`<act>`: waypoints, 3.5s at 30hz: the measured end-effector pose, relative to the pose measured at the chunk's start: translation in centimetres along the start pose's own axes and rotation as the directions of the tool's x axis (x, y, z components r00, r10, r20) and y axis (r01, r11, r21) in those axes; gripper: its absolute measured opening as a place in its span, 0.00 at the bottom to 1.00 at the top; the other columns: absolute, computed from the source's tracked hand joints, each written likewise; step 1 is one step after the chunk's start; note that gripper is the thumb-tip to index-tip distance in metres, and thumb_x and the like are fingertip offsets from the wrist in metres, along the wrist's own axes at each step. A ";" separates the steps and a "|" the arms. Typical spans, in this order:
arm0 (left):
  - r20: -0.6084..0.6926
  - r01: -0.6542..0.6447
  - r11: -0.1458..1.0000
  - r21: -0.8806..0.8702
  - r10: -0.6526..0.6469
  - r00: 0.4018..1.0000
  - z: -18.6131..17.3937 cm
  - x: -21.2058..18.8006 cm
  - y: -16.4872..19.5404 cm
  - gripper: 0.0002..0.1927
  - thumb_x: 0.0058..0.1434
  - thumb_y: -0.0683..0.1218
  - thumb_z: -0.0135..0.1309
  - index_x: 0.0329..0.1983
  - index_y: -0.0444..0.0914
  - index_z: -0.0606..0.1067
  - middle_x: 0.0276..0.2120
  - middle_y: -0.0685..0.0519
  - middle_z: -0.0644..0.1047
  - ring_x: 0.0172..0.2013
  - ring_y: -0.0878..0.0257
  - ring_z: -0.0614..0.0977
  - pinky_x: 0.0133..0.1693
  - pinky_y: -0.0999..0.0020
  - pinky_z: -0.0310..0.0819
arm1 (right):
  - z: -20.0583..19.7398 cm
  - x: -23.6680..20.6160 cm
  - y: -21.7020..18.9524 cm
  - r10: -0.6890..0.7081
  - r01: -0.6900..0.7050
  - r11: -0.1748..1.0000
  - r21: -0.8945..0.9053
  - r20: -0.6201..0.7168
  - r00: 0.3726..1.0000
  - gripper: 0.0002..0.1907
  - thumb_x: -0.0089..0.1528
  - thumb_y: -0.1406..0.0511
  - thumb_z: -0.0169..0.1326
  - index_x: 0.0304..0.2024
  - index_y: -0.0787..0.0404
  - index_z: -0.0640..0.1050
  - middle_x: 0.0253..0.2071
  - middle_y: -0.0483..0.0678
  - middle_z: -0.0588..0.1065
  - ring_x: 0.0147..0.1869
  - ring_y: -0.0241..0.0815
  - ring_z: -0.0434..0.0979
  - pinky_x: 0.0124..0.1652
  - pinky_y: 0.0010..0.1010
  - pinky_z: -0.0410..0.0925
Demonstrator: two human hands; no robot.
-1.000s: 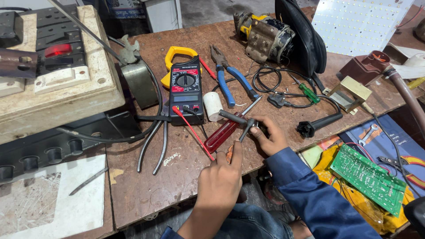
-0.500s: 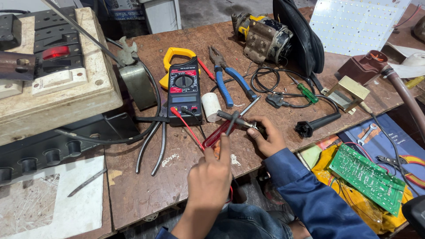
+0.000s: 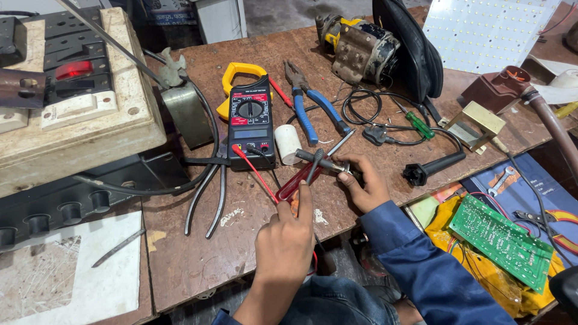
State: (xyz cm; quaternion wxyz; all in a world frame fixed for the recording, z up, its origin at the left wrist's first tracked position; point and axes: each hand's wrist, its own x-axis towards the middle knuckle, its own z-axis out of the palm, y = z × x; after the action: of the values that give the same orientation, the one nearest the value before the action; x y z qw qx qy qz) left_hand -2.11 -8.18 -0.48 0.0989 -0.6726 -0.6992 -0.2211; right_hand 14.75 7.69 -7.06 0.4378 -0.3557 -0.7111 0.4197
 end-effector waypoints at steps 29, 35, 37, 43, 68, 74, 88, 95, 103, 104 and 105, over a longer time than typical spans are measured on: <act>-0.015 -0.025 0.997 0.070 0.026 1.000 0.0 0.0 0.2 0.35 0.51 0.40 0.57 0.65 0.35 0.68 0.31 0.45 0.76 0.22 0.58 0.83 0.21 0.66 0.79 | -0.3 0.0 -1.1 -0.191 0.168 0.921 -0.351 -0.034 0.981 0.27 0.59 0.67 0.62 0.61 0.60 0.73 0.52 0.52 0.70 0.57 0.49 0.72 0.58 0.37 0.65; -0.005 -0.024 0.998 0.065 0.024 1.000 0.2 0.0 0.0 0.35 0.50 0.41 0.57 0.65 0.35 0.68 0.30 0.45 0.76 0.21 0.57 0.83 0.20 0.65 0.79 | -0.3 0.1 -0.9 -0.212 0.185 0.915 -0.358 -0.038 0.977 0.28 0.58 0.67 0.63 0.60 0.61 0.73 0.50 0.53 0.70 0.55 0.49 0.72 0.56 0.36 0.65; 0.005 -0.032 0.997 0.067 0.032 0.999 0.1 0.1 0.0 0.36 0.50 0.41 0.57 0.66 0.35 0.68 0.30 0.45 0.76 0.21 0.58 0.83 0.21 0.65 0.79 | -0.3 0.1 -1.0 -0.222 0.194 0.911 -0.363 -0.035 0.975 0.28 0.58 0.67 0.64 0.60 0.61 0.73 0.50 0.53 0.70 0.55 0.49 0.71 0.56 0.36 0.64; 0.016 -0.028 0.999 0.045 0.027 1.000 -0.1 0.1 0.1 0.35 0.50 0.41 0.57 0.65 0.35 0.67 0.31 0.44 0.76 0.21 0.57 0.83 0.21 0.66 0.79 | -0.2 0.0 -1.3 -0.164 0.133 0.919 -0.371 -0.053 0.985 0.28 0.58 0.67 0.63 0.61 0.60 0.72 0.49 0.52 0.71 0.54 0.48 0.73 0.55 0.36 0.66; -0.024 -0.047 0.999 0.010 0.048 0.999 0.2 0.1 -0.3 0.37 0.50 0.40 0.56 0.66 0.34 0.66 0.32 0.43 0.75 0.23 0.55 0.83 0.22 0.63 0.80 | -0.2 0.0 -1.8 -0.212 0.106 0.875 -0.472 -0.177 0.961 0.30 0.50 0.64 0.71 0.56 0.58 0.80 0.43 0.51 0.77 0.47 0.47 0.78 0.47 0.35 0.70; -0.011 -0.046 0.999 0.016 0.046 0.999 0.8 0.0 -0.4 0.38 0.49 0.39 0.56 0.67 0.33 0.66 0.31 0.44 0.75 0.23 0.55 0.83 0.22 0.63 0.80 | 0.1 -0.5 -1.2 -0.196 0.073 0.898 -0.434 -0.245 0.949 0.22 0.49 0.69 0.71 0.46 0.61 0.81 0.47 0.50 0.76 0.51 0.46 0.78 0.50 0.33 0.73; -0.014 -0.031 0.999 -0.010 0.031 0.999 1.1 -0.3 -0.6 0.37 0.50 0.41 0.58 0.67 0.34 0.67 0.30 0.45 0.75 0.22 0.55 0.82 0.22 0.62 0.79 | -0.2 -0.8 0.3 -0.046 -0.044 0.974 -0.222 -0.387 0.921 0.15 0.56 0.78 0.63 0.45 0.65 0.78 0.44 0.48 0.76 0.45 0.38 0.80 0.44 0.26 0.73; -0.106 -0.021 1.000 0.007 0.022 0.994 1.1 -0.3 -0.6 0.36 0.49 0.43 0.61 0.64 0.37 0.70 0.30 0.45 0.75 0.20 0.56 0.82 0.21 0.62 0.78 | -0.5 -0.6 1.7 -0.056 -0.002 0.988 -0.153 -0.373 0.926 0.15 0.56 0.80 0.63 0.45 0.68 0.77 0.44 0.48 0.75 0.46 0.38 0.80 0.46 0.25 0.73; -0.173 0.012 0.999 -0.034 -0.018 0.985 0.7 -0.5 -0.4 0.31 0.53 0.42 0.62 0.62 0.38 0.73 0.29 0.47 0.75 0.20 0.58 0.81 0.21 0.64 0.77 | -1.0 -0.5 2.6 0.022 -0.001 0.998 0.059 -0.360 0.933 0.14 0.59 0.79 0.61 0.47 0.69 0.76 0.44 0.48 0.77 0.48 0.36 0.80 0.49 0.25 0.75; -0.184 0.024 0.999 -0.035 -0.030 0.983 0.6 -0.5 -0.4 0.30 0.53 0.43 0.62 0.62 0.38 0.73 0.28 0.47 0.74 0.20 0.57 0.81 0.21 0.64 0.77 | -1.0 -0.5 2.6 0.014 0.003 0.999 0.047 -0.361 0.932 0.14 0.59 0.79 0.61 0.46 0.69 0.76 0.44 0.48 0.77 0.48 0.36 0.80 0.49 0.25 0.75; -0.194 0.035 0.999 -0.037 -0.041 0.980 0.6 -0.5 -0.4 0.30 0.53 0.44 0.62 0.61 0.39 0.74 0.28 0.47 0.74 0.19 0.57 0.80 0.21 0.63 0.77 | -1.0 -0.6 2.7 0.006 0.007 0.999 0.035 -0.363 0.932 0.14 0.59 0.79 0.61 0.46 0.69 0.76 0.44 0.48 0.77 0.48 0.36 0.80 0.48 0.25 0.74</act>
State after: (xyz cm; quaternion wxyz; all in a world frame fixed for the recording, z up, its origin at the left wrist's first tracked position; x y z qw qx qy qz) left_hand -2.39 -8.36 -1.27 0.1513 -0.6359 -0.6950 -0.2996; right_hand 16.29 8.55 -9.39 0.5678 -0.4192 -0.6106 0.3593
